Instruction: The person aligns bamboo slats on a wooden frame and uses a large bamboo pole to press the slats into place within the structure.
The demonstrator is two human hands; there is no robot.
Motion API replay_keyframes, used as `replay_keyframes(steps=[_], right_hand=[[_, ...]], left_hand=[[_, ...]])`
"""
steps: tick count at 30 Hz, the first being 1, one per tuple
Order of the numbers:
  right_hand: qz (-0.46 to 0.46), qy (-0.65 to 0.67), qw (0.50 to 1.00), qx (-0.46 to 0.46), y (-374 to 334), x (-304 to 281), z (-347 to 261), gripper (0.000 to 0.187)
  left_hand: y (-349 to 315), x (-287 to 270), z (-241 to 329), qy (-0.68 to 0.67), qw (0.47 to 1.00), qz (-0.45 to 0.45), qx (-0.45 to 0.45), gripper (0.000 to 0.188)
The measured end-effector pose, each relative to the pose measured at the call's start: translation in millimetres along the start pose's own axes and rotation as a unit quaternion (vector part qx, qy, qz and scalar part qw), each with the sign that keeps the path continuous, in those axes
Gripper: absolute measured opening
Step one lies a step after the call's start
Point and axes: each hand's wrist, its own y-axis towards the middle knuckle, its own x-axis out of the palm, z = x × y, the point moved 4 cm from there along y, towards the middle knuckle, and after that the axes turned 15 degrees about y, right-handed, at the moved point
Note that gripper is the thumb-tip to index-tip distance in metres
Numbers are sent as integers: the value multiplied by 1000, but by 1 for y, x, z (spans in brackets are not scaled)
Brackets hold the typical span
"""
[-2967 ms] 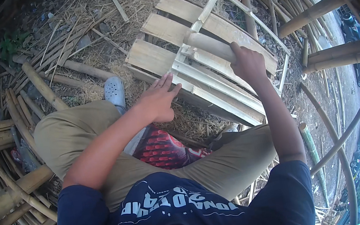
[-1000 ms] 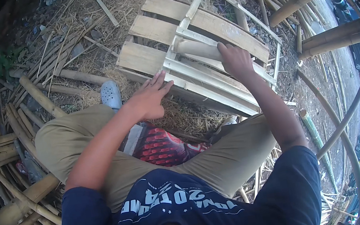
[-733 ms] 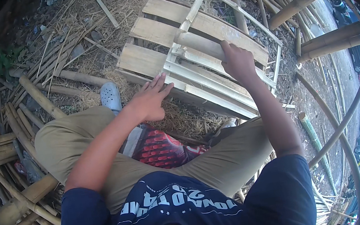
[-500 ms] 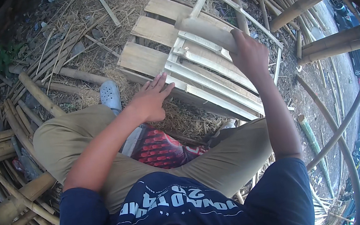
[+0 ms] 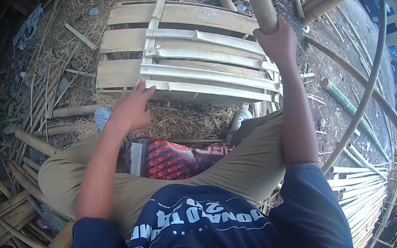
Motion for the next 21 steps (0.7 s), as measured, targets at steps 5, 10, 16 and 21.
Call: replay_keyframes(steps=[5,10,16,21], right_hand=[[-59,13,979,195,-6,-38,158,63],[-58,27,944,323,-21,-49,230,64],[-116,113,906,391,-37,-36,282,60],[-74,195,917,340,-40,-22,252,66]], left_hand=[[27,-2,37,56,991,124,-15,65],[48,20,83,69,953,279,99,67],[69,16,88,62,922,371,95,61],[68,10,79,59,922,370,93,56]])
